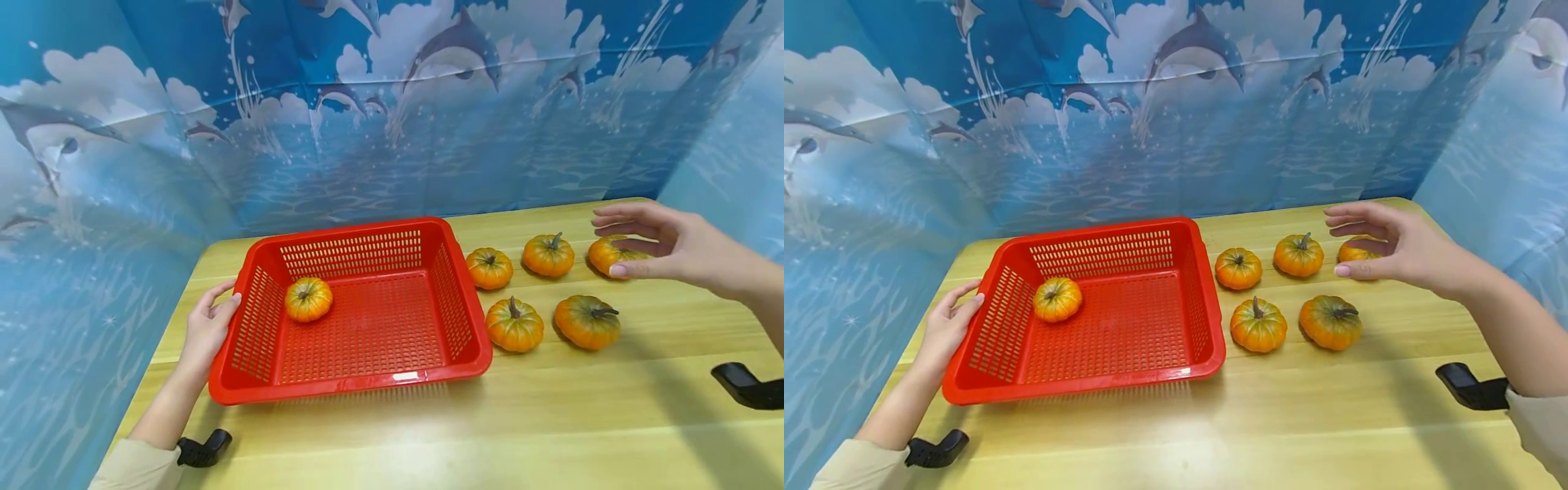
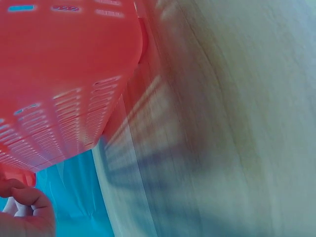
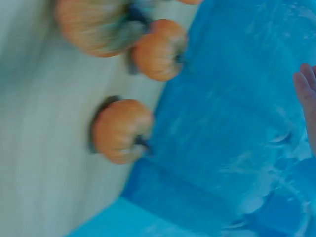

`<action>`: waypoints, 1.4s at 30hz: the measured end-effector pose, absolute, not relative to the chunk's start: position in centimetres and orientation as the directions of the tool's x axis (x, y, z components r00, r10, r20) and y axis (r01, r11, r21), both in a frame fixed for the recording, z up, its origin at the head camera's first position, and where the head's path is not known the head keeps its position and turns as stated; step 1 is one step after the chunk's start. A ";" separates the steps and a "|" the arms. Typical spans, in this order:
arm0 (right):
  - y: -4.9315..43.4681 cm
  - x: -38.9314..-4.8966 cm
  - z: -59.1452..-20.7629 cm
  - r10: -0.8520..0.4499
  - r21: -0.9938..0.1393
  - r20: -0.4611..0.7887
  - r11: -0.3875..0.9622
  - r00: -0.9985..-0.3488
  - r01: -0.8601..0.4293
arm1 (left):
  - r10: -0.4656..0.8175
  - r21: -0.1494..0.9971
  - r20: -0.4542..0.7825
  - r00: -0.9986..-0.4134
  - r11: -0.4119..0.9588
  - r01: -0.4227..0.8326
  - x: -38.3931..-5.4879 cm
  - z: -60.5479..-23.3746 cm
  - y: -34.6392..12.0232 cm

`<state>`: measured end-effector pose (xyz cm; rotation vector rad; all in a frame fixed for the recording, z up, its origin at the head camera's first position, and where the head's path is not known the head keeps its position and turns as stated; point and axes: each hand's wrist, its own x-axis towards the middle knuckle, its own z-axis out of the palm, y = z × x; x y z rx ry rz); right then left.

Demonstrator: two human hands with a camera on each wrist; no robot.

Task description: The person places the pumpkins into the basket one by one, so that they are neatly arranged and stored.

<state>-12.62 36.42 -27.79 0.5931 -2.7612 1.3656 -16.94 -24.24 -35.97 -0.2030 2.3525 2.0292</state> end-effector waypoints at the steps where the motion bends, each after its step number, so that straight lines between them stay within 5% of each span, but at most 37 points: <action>1: 36.9 -12.6 -28.4 -0.335 -0.777 0.158 0.539 -0.929 -0.327 | -0.082 0.983 -0.108 -0.991 0.142 -0.119 -16.9 -36.0 -24.2; 12: 41.7 -11.7 -34.6 -0.487 -0.838 0.126 0.414 -0.864 -0.355 | -0.052 0.984 -0.074 -0.996 0.160 -0.081 -16.8 -36.0 -24.2; 20: 41.5 -11.1 -37.1 -0.443 -0.871 0.041 0.424 -0.896 -0.250 | -0.070 0.984 -0.083 -0.994 0.151 -0.093 -16.9 -36.0 -24.1; 42: 40.6 -11.0 -40.4 -0.431 -0.859 -0.016 0.467 -0.902 -0.208 | -0.078 0.976 -0.071 -0.994 0.199 -0.085 -16.9 -36.1 -24.0</action>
